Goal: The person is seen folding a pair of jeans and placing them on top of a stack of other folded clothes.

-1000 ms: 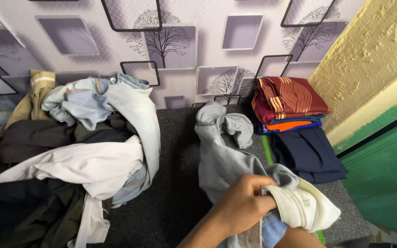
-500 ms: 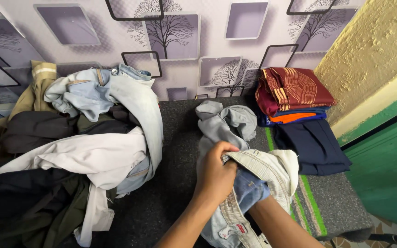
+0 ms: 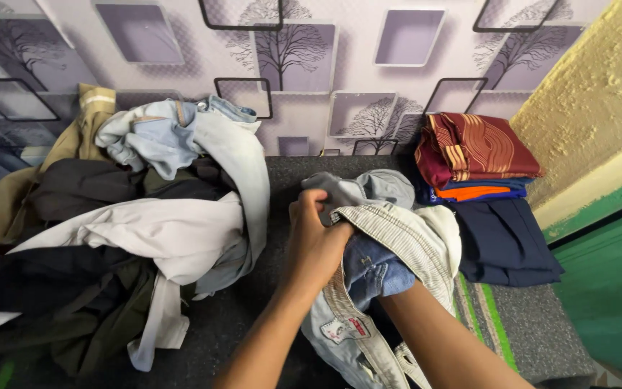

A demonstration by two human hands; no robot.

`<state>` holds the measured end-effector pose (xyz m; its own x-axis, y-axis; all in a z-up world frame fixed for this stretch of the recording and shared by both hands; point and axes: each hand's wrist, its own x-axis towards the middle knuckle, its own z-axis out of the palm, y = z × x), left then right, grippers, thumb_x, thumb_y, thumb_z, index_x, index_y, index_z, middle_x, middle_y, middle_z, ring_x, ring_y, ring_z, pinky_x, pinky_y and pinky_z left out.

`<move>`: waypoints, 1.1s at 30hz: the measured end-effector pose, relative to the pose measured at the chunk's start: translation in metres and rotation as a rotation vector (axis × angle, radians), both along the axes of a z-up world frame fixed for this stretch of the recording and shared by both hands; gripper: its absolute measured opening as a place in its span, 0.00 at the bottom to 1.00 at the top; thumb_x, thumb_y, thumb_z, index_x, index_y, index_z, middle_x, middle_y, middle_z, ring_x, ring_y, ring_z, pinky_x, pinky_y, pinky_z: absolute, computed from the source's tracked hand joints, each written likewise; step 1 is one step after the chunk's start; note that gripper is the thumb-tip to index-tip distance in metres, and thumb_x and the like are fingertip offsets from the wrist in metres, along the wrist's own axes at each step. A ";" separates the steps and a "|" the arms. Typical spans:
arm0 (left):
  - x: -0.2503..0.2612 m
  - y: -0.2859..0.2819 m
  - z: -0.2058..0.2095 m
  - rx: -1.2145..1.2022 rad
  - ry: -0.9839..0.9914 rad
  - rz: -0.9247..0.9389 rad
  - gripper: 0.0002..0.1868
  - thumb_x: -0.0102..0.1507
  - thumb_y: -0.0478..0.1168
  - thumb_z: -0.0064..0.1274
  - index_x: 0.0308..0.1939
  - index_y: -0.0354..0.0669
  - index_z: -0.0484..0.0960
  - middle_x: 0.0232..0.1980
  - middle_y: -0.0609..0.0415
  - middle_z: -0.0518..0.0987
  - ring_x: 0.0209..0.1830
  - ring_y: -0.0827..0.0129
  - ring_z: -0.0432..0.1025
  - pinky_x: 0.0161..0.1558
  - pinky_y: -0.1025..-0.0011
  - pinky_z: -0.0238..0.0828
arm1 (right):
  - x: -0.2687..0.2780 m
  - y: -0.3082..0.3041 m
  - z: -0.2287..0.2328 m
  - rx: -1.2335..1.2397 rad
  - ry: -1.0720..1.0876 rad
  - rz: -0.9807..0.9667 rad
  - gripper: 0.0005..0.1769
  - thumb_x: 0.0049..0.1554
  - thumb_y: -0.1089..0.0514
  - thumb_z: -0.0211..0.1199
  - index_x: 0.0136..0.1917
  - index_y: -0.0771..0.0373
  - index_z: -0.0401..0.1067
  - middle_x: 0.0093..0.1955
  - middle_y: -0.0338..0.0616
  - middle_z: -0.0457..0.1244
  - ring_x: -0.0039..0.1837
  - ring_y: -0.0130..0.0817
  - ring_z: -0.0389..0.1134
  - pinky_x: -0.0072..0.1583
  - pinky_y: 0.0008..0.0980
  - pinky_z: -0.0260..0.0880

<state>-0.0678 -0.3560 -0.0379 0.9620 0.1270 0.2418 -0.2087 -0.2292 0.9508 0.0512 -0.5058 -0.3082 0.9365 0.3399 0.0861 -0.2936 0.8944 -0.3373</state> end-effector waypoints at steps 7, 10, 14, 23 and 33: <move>-0.006 0.017 0.011 0.035 0.092 -0.080 0.19 0.54 0.32 0.52 0.51 0.38 0.77 0.41 0.44 0.82 0.39 0.58 0.78 0.45 0.63 0.73 | 0.008 0.032 -0.052 -0.109 0.065 -0.536 0.24 0.68 0.57 0.42 0.74 0.68 0.62 0.75 0.51 0.59 0.77 0.32 0.58 0.74 0.20 0.55; -0.024 0.017 0.026 0.031 0.190 -0.207 0.18 0.54 0.31 0.48 0.48 0.39 0.79 0.43 0.47 0.82 0.37 0.62 0.77 0.42 0.64 0.74 | 0.006 0.020 -0.074 0.117 -0.130 -0.561 0.25 0.67 0.59 0.43 0.74 0.71 0.60 0.76 0.55 0.58 0.79 0.38 0.56 0.77 0.26 0.54; -0.042 0.018 0.031 -0.043 0.387 -0.491 0.18 0.54 0.31 0.47 0.47 0.38 0.80 0.42 0.48 0.82 0.35 0.68 0.75 0.38 0.68 0.71 | -0.006 0.016 -0.091 0.102 -0.132 -0.675 0.25 0.68 0.58 0.43 0.75 0.71 0.60 0.77 0.55 0.57 0.79 0.36 0.56 0.78 0.26 0.54; -0.027 0.039 0.013 0.117 0.188 -0.226 0.20 0.54 0.35 0.53 0.51 0.37 0.78 0.44 0.42 0.81 0.41 0.55 0.75 0.43 0.61 0.71 | -0.047 0.012 -0.075 -0.088 -0.061 -0.783 0.24 0.69 0.57 0.44 0.75 0.68 0.61 0.75 0.52 0.59 0.78 0.34 0.57 0.76 0.25 0.55; -0.034 0.036 0.032 0.068 0.273 -0.427 0.18 0.55 0.27 0.44 0.45 0.37 0.83 0.42 0.42 0.85 0.42 0.58 0.79 0.47 0.64 0.73 | -0.047 0.005 -0.020 -0.517 0.174 -0.514 0.23 0.65 0.52 0.46 0.70 0.60 0.65 0.69 0.47 0.63 0.70 0.33 0.62 0.68 0.26 0.61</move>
